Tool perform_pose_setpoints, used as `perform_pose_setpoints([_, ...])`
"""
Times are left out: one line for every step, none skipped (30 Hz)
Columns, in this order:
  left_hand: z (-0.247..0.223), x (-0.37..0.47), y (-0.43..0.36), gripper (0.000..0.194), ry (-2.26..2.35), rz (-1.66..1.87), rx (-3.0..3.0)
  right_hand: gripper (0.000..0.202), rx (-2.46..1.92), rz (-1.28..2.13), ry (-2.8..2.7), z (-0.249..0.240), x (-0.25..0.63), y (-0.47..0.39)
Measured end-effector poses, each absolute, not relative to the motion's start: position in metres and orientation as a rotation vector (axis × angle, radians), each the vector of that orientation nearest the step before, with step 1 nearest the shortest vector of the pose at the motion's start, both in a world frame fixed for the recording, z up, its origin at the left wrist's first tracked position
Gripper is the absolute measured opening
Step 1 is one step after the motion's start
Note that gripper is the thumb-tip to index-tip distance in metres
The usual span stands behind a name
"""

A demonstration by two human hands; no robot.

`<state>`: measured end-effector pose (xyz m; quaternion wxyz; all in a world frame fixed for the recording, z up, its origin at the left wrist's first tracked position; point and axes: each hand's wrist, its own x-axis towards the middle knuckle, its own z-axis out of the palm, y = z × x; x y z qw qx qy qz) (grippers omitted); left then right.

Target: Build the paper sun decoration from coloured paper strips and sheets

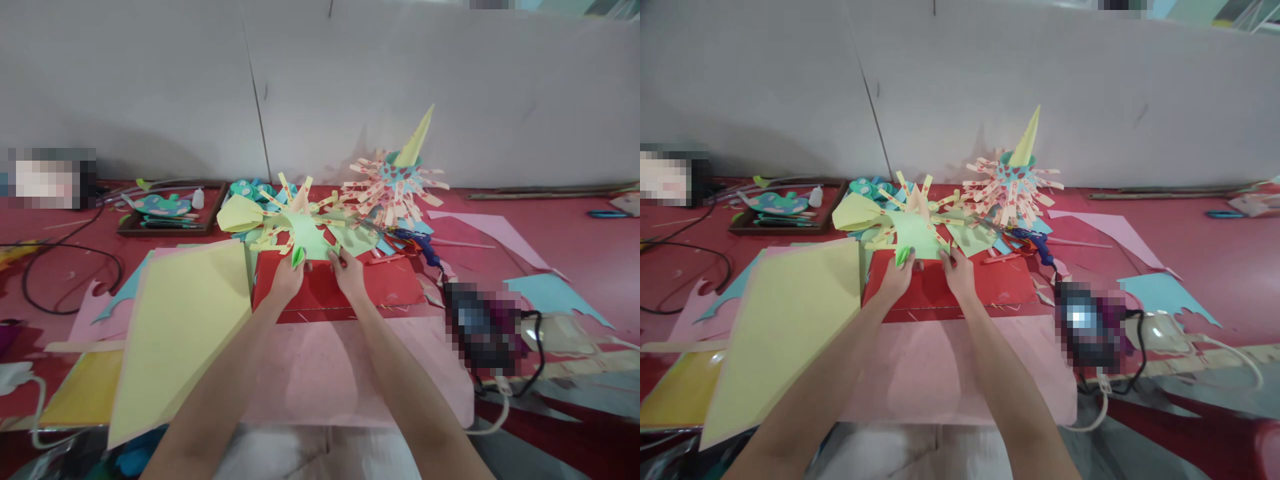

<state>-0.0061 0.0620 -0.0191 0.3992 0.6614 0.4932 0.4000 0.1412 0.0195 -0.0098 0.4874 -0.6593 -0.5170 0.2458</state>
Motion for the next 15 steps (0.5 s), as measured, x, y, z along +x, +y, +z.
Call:
perform_pose_setpoints([-0.015,-0.008,0.062,0.044,1.259,1.003,1.683,0.04,-1.606,0.611,-1.245,-0.009,0.142,0.02])
perform_pose_setpoints([-0.011,-0.009,0.062,0.044,1.269,0.998,1.687,0.04,-1.608,0.623,-1.24,-0.008,0.142,0.02])
perform_pose_setpoints([-0.008,-0.01,0.062,0.045,1.271,0.991,1.695,0.04,-1.611,0.628,-1.236,-0.008,0.142,0.019])
perform_pose_setpoints([-0.004,-0.01,0.061,0.046,1.267,0.99,1.697,0.039,-1.614,0.627,-1.235,-0.007,0.142,0.019])
perform_pose_setpoints([-0.002,-0.011,0.061,0.047,1.26,0.987,1.7,0.039,-1.619,0.624,-1.235,-0.007,0.142,0.019])
perform_pose_setpoints([0.0,-0.011,0.06,0.048,1.259,0.983,1.705,0.039,-1.625,0.62,-1.234,-0.007,0.142,0.019])
perform_pose_setpoints([0.001,-0.011,0.06,0.047,1.272,0.986,1.709,0.039,-1.632,0.615,-1.232,-0.007,0.142,0.019])
perform_pose_setpoints([0.001,-0.011,0.06,0.046,1.304,0.992,1.717,0.039,-1.637,0.61,-1.229,-0.007,0.142,0.019])
perform_pose_setpoints([0.001,-0.011,0.06,0.045,1.35,1.004,1.727,0.039,-1.641,0.604,-1.223,-0.007,0.142,0.019])
perform_pose_setpoints([0.0,-0.012,0.06,0.044,1.402,1.018,1.737,0.04,-1.642,0.602,-1.219,-0.007,0.142,0.019])
perform_pose_setpoints([0.0,-0.012,0.06,0.044,1.443,1.033,1.748,0.04,-1.641,0.6,-1.214,-0.007,0.143,0.019])
perform_pose_setpoints([-0.001,-0.013,0.06,0.044,1.464,1.046,1.762,0.04,-1.636,0.598,-1.21,-0.007,0.143,0.019])
perform_pose_setpoints([0.0,-0.014,0.06,0.045,1.464,1.057,1.778,0.04,-1.63,0.593,-1.208,-0.007,0.143,0.019])
perform_pose_setpoints([0.0,-0.014,0.06,0.046,1.454,1.064,1.795,0.04,-1.626,0.581,-1.206,-0.007,0.144,0.019])
perform_pose_setpoints([0.002,-0.014,0.059,0.046,1.444,1.07,1.811,0.041,-1.627,0.559,-1.203,-0.007,0.144,0.019])
